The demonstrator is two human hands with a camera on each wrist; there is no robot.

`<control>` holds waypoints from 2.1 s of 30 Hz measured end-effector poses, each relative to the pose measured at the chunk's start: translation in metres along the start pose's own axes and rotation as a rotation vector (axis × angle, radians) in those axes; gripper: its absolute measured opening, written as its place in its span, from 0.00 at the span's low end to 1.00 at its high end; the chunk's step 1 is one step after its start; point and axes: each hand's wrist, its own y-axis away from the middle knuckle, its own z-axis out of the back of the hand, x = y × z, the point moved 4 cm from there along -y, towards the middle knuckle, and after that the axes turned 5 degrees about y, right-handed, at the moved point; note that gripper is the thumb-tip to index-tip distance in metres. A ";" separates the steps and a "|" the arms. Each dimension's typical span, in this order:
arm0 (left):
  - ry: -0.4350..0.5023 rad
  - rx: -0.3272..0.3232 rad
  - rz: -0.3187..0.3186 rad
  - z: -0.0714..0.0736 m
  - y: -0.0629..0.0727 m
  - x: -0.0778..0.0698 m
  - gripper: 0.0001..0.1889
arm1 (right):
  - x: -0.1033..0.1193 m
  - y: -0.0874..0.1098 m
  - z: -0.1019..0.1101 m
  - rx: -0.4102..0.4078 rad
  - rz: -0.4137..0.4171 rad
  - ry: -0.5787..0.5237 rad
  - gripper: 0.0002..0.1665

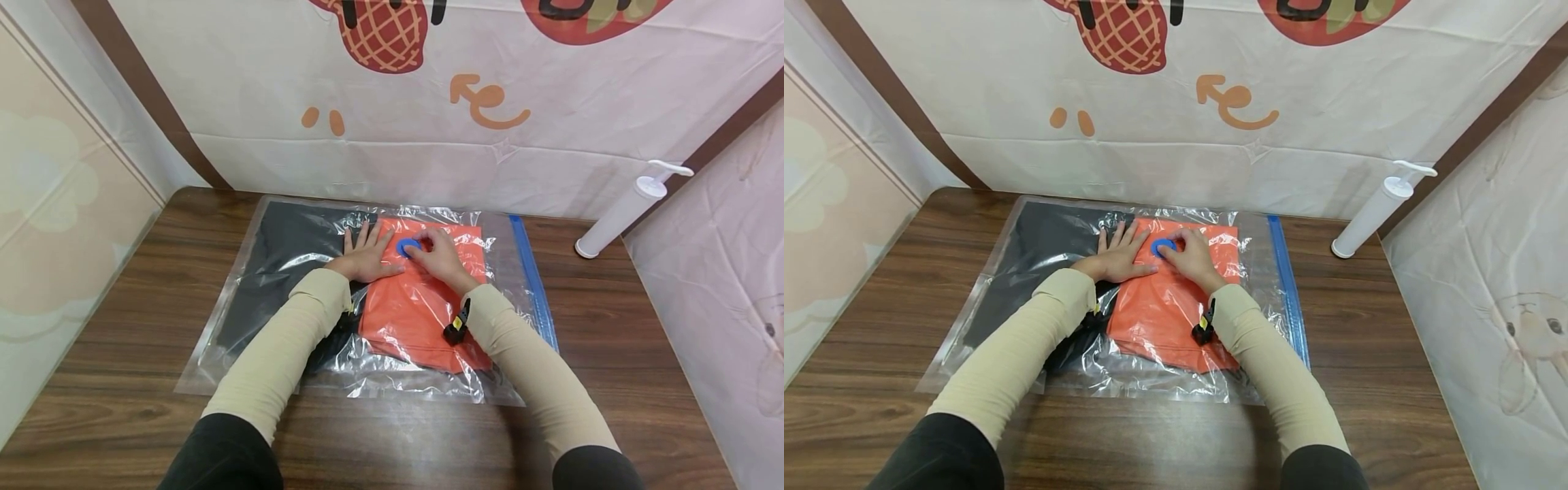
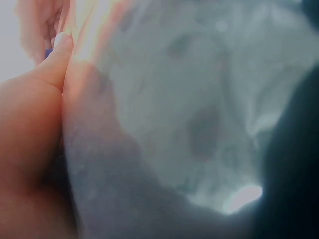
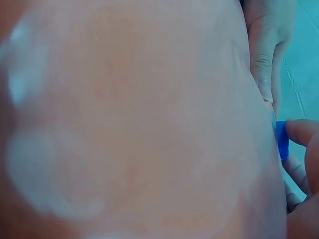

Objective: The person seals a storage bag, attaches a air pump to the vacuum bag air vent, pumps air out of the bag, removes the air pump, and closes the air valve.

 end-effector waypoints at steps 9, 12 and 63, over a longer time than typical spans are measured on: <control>0.014 0.004 0.001 0.001 0.003 -0.001 0.51 | -0.002 0.000 -0.001 0.008 -0.017 -0.014 0.18; 0.013 0.006 -0.001 0.001 0.002 -0.001 0.51 | -0.002 0.000 -0.001 0.010 -0.017 -0.013 0.21; 0.020 0.004 0.001 0.001 0.002 0.000 0.51 | -0.001 0.000 -0.001 0.013 -0.027 -0.009 0.25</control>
